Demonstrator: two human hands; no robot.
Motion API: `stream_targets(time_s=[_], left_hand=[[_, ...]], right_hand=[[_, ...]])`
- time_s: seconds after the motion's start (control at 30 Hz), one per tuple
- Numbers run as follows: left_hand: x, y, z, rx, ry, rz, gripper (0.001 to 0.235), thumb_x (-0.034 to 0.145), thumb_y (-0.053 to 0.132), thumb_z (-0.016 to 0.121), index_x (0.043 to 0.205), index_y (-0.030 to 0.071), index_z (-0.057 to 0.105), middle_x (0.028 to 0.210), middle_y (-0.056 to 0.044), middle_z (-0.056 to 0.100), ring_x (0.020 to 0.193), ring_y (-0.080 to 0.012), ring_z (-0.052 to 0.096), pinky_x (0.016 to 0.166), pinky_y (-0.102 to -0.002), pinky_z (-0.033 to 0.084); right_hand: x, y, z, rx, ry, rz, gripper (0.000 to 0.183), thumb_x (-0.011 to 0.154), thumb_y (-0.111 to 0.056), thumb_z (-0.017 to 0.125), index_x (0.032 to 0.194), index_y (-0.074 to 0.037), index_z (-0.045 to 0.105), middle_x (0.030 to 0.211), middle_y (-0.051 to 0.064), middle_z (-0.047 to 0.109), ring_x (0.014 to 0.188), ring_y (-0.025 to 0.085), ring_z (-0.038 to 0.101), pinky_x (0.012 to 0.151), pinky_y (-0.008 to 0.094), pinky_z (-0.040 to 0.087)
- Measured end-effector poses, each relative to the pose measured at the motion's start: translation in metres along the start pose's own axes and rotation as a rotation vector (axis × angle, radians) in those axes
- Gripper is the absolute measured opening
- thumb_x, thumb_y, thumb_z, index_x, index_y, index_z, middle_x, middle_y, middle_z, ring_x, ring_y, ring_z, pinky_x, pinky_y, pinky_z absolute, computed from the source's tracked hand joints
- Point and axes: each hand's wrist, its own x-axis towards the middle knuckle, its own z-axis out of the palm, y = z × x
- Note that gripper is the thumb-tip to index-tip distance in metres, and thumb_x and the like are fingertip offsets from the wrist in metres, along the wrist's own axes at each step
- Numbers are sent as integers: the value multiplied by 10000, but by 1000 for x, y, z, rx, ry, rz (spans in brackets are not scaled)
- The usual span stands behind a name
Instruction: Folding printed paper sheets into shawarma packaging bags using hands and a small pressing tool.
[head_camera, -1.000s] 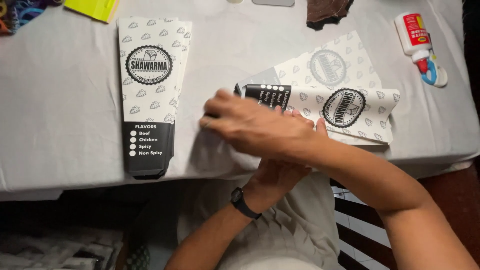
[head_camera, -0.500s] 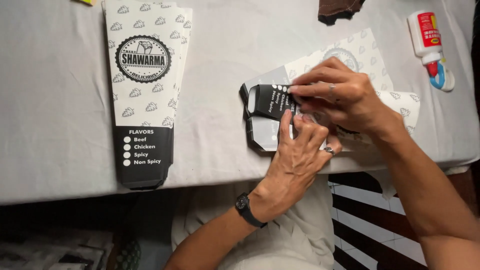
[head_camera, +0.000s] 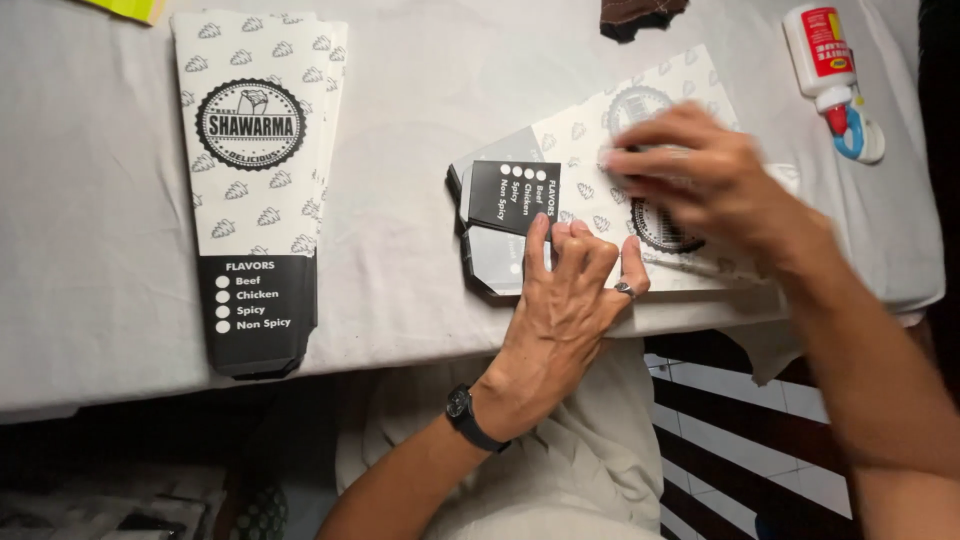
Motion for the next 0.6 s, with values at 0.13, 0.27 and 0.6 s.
stream_targets(time_s=[0.13,0.27,0.6], left_hand=[[1,0,1,-41,27,12,643,869,165,577,1469,162,344,1150,-94,458,1089,-258,472,1188,-597,328],[1,0,3,-49,16,16,655,833,126,550,1446,153,321,1197,-136,479,1133,-269,459,1175,-585,346],[-2,6,13,-204,-8,13,679,725,382,737,1370,342,529,1289,-28,495,1180,-295,452,1193,-616,284]], right_hand=[[-70,10,-31,-92,66,254,385,880,10,825,1252,-20,729,1272,189,719,1153,311,656,1045,405,533],[-76,7,-39,4,104,395,311,878,66,820,1168,-22,753,1257,167,722,1202,313,659,1112,420,486],[93,-33,37,271,-14,-121,284,936,20,749,1214,-22,708,1186,125,693,1025,268,561,848,354,543]])
